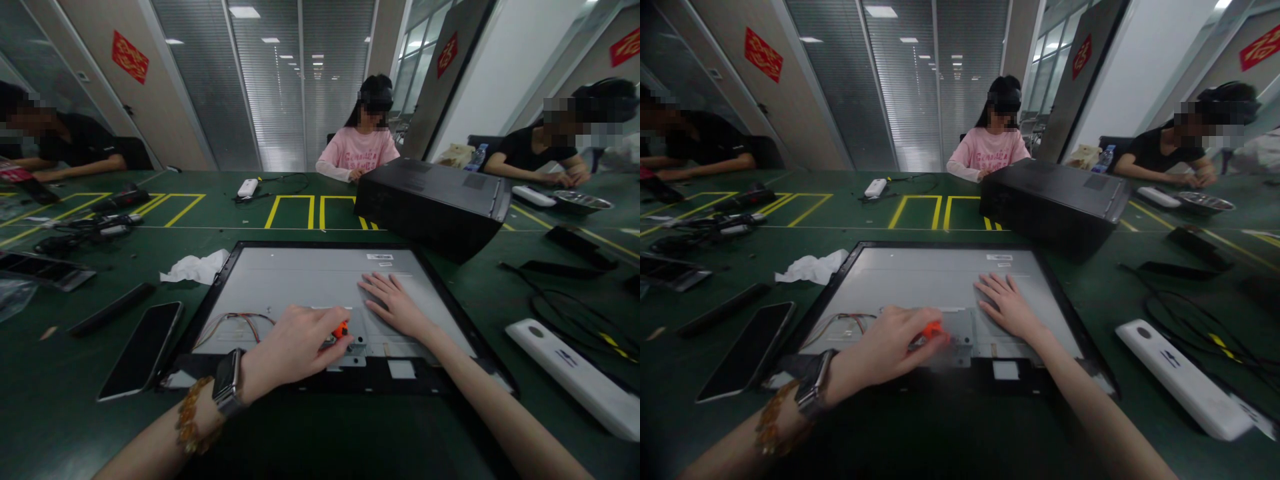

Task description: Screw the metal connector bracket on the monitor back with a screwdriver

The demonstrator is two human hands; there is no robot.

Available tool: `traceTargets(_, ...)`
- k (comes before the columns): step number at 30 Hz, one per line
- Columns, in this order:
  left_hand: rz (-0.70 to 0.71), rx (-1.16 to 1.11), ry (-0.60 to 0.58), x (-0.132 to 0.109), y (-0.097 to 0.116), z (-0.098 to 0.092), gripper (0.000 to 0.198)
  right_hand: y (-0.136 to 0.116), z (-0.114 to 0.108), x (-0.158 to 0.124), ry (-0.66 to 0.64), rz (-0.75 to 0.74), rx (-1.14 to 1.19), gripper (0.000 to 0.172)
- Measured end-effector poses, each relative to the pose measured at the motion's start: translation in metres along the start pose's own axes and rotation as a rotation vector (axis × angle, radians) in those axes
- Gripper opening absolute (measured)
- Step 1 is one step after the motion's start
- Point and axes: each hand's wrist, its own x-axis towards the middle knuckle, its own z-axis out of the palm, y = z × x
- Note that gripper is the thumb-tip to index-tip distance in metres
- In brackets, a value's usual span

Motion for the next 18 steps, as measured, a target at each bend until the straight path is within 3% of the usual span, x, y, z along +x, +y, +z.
traceTargets(9,0.026,0.088,0.089,0.0,-0.001,-0.001,0.055,0.0,0.0,0.0,0.0,-0.002,0.001,0.048)
traceTargets(18,-0.117,-0.088,-0.053,0.001,0.008,-0.007,0.033,0.0,0.0,0.0,0.004,-0.002,0.006,0.048)
